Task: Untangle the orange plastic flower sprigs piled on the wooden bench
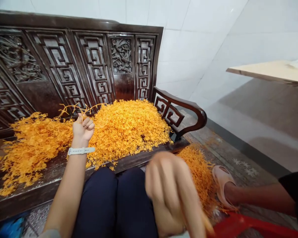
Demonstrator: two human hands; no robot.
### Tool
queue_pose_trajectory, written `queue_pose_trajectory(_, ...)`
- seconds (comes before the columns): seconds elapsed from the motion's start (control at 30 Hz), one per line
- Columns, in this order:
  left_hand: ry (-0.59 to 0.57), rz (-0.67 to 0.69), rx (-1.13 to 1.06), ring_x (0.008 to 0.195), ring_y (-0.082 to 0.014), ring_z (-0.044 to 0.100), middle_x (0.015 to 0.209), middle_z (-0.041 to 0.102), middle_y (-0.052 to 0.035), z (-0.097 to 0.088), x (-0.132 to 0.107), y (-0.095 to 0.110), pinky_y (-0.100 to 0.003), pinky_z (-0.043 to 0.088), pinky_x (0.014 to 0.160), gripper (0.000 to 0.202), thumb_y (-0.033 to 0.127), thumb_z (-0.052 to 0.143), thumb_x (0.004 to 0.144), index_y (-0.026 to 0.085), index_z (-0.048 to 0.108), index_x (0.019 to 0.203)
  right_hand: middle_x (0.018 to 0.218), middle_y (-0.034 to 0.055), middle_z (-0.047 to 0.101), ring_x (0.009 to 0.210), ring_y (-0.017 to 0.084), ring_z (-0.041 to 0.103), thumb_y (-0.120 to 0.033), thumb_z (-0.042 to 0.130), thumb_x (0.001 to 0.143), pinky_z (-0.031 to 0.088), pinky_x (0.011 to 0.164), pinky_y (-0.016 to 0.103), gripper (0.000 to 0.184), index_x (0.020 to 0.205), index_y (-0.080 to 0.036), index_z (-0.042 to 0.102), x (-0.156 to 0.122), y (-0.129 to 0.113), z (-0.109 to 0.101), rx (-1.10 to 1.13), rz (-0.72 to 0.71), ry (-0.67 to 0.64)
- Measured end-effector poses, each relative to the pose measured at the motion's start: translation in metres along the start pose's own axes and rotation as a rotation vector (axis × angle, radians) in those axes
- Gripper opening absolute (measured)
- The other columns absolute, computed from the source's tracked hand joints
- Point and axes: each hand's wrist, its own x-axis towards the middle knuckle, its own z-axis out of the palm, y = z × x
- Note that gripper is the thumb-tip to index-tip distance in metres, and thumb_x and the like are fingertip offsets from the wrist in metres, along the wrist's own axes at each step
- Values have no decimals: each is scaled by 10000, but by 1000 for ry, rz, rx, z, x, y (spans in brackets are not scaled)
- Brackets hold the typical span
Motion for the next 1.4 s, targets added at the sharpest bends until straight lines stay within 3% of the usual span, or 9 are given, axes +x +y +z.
queue_pose_trajectory(0.27,-199,-250,5,350,-52,235,448,275,90,23,-25,-9,-192,141,386,441,251,310,1147,172,494,753,1030,84,737,747,136,632,-575,714,900,476,644,276,440,1101,-188,772,78,76,46,265,361,308)
queue_pose_trajectory(0.43,-279,-307,141,367,-55,191,467,254,98,34,-37,-19,-173,132,387,356,261,440,1113,177,515,776,1009,44,701,732,119,585,-582,744,899,476,667,273,435,1152,-229,724,87,85,57,274,240,388)
queue_pose_trajectory(0.67,-258,-260,231,385,-54,153,496,228,107,47,-45,-34,-163,122,399,289,274,538,1082,196,511,805,627,-43,483,588,97,419,-476,800,868,359,593,258,339,735,-192,672,83,86,50,150,144,466)
queue_pose_trajectory(0.87,-19,-155,113,378,-60,177,505,236,106,37,-25,-37,-179,144,392,353,281,526,1092,207,424,762,676,-10,614,561,77,475,-370,834,869,393,558,235,242,749,-182,739,62,53,59,291,77,-336)
queue_pose_trajectory(0.97,85,-166,51,372,-61,183,496,222,108,16,-8,-28,-187,151,388,410,261,519,1091,216,342,725,665,45,657,567,111,585,-492,863,822,461,562,246,316,712,-215,756,35,34,64,470,-28,-898)
queue_pose_trajectory(1.03,112,-157,20,369,-59,202,491,245,109,2,0,-22,-192,158,388,422,245,540,1081,220,321,722,642,71,654,604,141,637,-598,855,789,480,565,251,384,707,-236,758,24,32,63,539,-21,-1027)
queue_pose_trajectory(1.17,68,-193,-50,358,-46,245,482,288,108,-10,4,-20,-190,183,388,413,263,493,1106,214,340,726,603,25,595,548,124,525,-649,803,809,448,524,251,423,792,-231,739,48,60,56,663,97,-401)
queue_pose_trajectory(1.27,51,-188,-70,354,-41,262,481,300,102,-5,1,-20,-191,191,382,443,288,485,1113,213,314,711,629,-40,528,532,83,372,-441,690,924,394,503,196,238,930,-204,714,81,86,49,768,242,114)
queue_pose_trajectory(1.4,29,-163,-62,355,-43,266,482,303,95,6,-8,-16,-190,191,377,448,273,467,1116,209,312,701,645,-77,421,536,65,302,-253,736,825,334,487,177,202,1006,-169,703,91,93,50,894,464,403)
